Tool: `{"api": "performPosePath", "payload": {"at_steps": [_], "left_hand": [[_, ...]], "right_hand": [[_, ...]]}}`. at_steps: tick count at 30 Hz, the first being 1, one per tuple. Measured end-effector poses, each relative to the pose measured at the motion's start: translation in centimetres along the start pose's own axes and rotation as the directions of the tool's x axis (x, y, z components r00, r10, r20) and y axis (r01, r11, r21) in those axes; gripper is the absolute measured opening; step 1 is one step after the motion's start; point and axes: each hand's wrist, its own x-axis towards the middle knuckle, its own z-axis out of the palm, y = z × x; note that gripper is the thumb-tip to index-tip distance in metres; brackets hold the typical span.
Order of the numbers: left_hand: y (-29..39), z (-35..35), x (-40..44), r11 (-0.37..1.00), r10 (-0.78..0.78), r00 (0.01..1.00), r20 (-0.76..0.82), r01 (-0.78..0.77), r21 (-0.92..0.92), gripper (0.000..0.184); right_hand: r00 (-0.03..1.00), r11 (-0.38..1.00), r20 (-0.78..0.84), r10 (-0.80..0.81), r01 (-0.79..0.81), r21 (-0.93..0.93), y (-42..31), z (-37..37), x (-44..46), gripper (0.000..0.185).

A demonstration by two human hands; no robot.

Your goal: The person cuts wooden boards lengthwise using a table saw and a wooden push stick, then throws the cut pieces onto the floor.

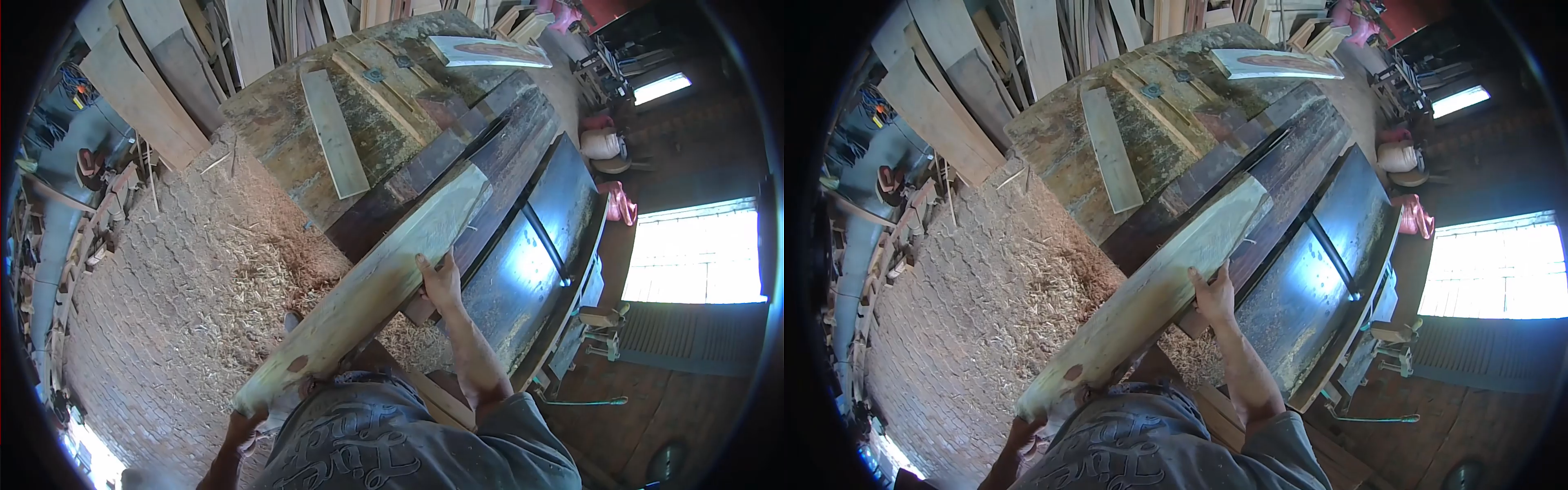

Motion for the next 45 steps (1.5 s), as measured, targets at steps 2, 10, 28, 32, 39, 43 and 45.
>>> {"api": "performPosePath", "payload": {"at_steps": [2,10,28,32,39,43,45], "left_hand": [[0.5,1.0,0.1,1.000,-0.010,0.999,-0.032,0.010,0.010,0.065],[0.2,3.1,1.9,1.000,0.009,1.000,-0.014,-0.009,0.005,0.064],[1.3,9.2,3.5,0.997,0.071,0.997,0.020,-0.071,-0.032,0.068],[2.4,11.0,3.8,0.996,0.083,0.996,-0.015,-0.084,-0.039,0.068],[2.2,12.2,5.1,0.989,0.141,0.990,0.015,-0.141,-0.041,0.070],[2.1,13.4,6.1,0.982,0.171,0.985,0.008,-0.169,-0.083,0.069],[2.6,14.0,6.2,0.985,0.149,0.989,0.023,-0.146,-0.096,0.072]], "right_hand": [[1.000,1.000,0.000,0.005,-0.005,-0.006,0.0,-0.3,0.8,0.109],[1.000,1.000,0.025,0.009,-0.010,0.019,-0.4,-2.1,3.6,0.097],[0.999,0.998,-0.037,-0.008,0.010,0.056,-0.2,-5.1,8.6,0.055],[0.999,0.999,-0.032,-0.001,0.003,0.052,-0.3,-5.7,9.9,0.053],[1.000,0.999,0.020,-0.005,0.004,0.035,0.1,-7.1,12.3,0.092],[1.000,1.000,0.007,-0.015,0.015,0.016,0.3,-7.7,13.6,0.086],[1.000,1.000,0.011,0.000,0.000,0.015,-0.1,-8.0,14.0,0.077]]}}
